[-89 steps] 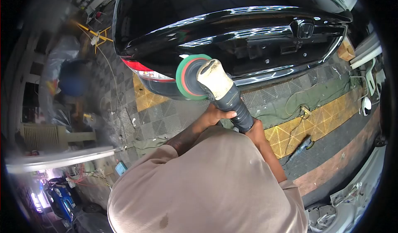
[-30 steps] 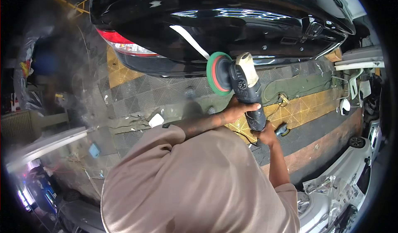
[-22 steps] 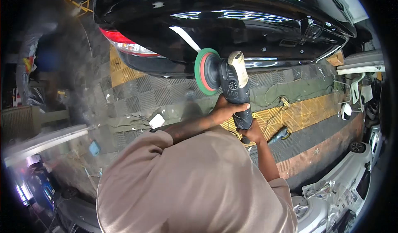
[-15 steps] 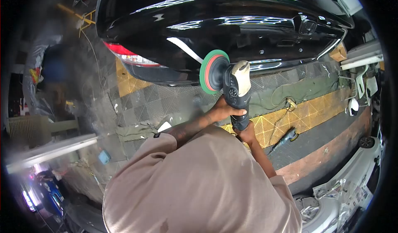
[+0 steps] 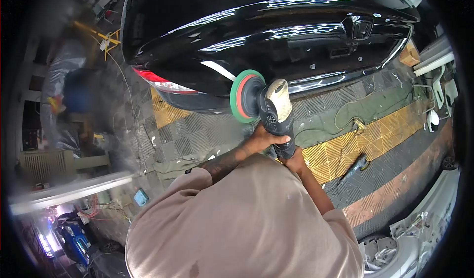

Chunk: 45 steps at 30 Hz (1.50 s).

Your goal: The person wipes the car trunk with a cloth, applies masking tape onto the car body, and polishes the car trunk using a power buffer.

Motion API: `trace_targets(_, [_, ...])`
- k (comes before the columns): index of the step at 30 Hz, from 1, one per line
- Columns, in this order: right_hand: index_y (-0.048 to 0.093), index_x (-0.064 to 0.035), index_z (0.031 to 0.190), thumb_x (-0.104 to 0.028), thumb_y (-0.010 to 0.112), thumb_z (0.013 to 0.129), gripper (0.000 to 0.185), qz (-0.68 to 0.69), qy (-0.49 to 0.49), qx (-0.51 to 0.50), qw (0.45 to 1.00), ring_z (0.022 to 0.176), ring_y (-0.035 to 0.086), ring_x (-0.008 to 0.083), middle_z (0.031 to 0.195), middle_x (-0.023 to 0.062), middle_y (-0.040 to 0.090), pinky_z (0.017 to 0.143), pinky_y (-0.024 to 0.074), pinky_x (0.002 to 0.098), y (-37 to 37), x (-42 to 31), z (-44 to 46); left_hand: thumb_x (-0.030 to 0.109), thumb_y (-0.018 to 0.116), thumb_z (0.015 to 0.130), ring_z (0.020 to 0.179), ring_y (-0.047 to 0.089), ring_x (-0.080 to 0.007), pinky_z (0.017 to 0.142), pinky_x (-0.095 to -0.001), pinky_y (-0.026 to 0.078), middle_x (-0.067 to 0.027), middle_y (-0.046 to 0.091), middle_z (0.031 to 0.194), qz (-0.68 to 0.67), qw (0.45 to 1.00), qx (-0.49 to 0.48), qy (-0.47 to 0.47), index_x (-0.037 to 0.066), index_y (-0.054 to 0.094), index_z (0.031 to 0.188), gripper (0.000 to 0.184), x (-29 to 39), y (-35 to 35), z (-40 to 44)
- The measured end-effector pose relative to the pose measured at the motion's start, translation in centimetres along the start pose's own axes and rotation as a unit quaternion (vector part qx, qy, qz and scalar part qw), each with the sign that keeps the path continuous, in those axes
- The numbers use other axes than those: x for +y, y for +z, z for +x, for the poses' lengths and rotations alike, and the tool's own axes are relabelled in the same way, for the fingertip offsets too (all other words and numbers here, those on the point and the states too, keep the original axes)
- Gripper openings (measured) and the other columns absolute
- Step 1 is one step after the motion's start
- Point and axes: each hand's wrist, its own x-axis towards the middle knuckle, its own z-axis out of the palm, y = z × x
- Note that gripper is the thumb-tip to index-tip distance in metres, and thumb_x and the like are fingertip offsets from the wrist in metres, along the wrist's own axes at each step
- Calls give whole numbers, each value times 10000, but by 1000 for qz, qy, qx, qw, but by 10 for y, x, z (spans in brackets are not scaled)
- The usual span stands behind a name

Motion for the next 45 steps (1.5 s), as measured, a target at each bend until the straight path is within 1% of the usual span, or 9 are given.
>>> trace_targets(5, [680,19,1013,-127,793,674,386,-20,39,23,999,843,708,227,914,158,726,757,542,358,19,-29,8,84,831,718,1162,549,-229,1012,-378,441,-99,585,1223,27,999,0,20,19,508,1297,666,13,-29,-18])
trace_targets(8, [676,24,1013,-119,783,674,384,-43,10,51,998,843,708,241,909,178,722,753,536,374,35,0,18,83,810,723,1161,551,-226,1015,-377,438,-102,587,1222,54,997,-38,43,22,509,1295,649,21,-40,-13])
trace_targets(16, [669,31,995,-98,767,669,364,80,18,155,985,856,697,215,900,177,721,782,531,373,52,11,8,92,801,679,1112,566,-203,1009,-366,428,-90,602,1182,18,993,-115,13,26,548,1240,618,32,-17,19])
trace_targets(19, [664,18,1030,-121,792,644,430,74,8,190,979,857,701,221,896,185,717,784,536,359,54,-4,10,67,774,724,1096,577,-204,996,-369,437,-88,626,1133,23,994,-96,38,2,563,1217,540,28,-16,21])
trace_targets(22, [647,39,1013,-87,804,612,449,35,15,153,987,837,695,235,911,169,712,785,536,361,52,-5,17,44,754,751,1123,578,-207,1013,-374,439,-97,629,1138,40,994,-95,40,-2,565,1222,510,21,-30,18])
trace_targets(28, [661,34,989,-116,815,594,450,5,-11,138,990,829,706,267,894,192,715,783,541,374,48,0,19,29,719,760,1185,558,-258,1069,-434,416,-136,539,1288,60,992,-100,38,17,335,1413,758,19,-46,7])
trace_targets(36, [658,34,1011,-90,780,627,422,46,30,198,979,878,706,258,922,192,717,802,533,366,47,-27,11,39,761,724,1117,571,-205,1002,-389,451,-98,603,1182,-4,984,-177,5,32,536,1249,571,35,-23,36])
trace_targets(40, [658,36,1019,-105,778,647,416,45,-4,185,982,859,705,245,907,180,720,782,533,370,47,-8,20,109,829,680,1075,559,-181,977,-359,440,-43,594,1132,-20,995,-95,1,41,575,1202,585,42,-20,17])
trace_targets(45, [672,35,1003,-133,805,627,433,4,26,108,994,860,710,258,908,193,720,787,535,365,37,-26,15,43,796,707,1100,537,-191,1009,-377,418,-48,570,1155,-38,998,-37,14,55,537,1238,591,24,-33,-1])
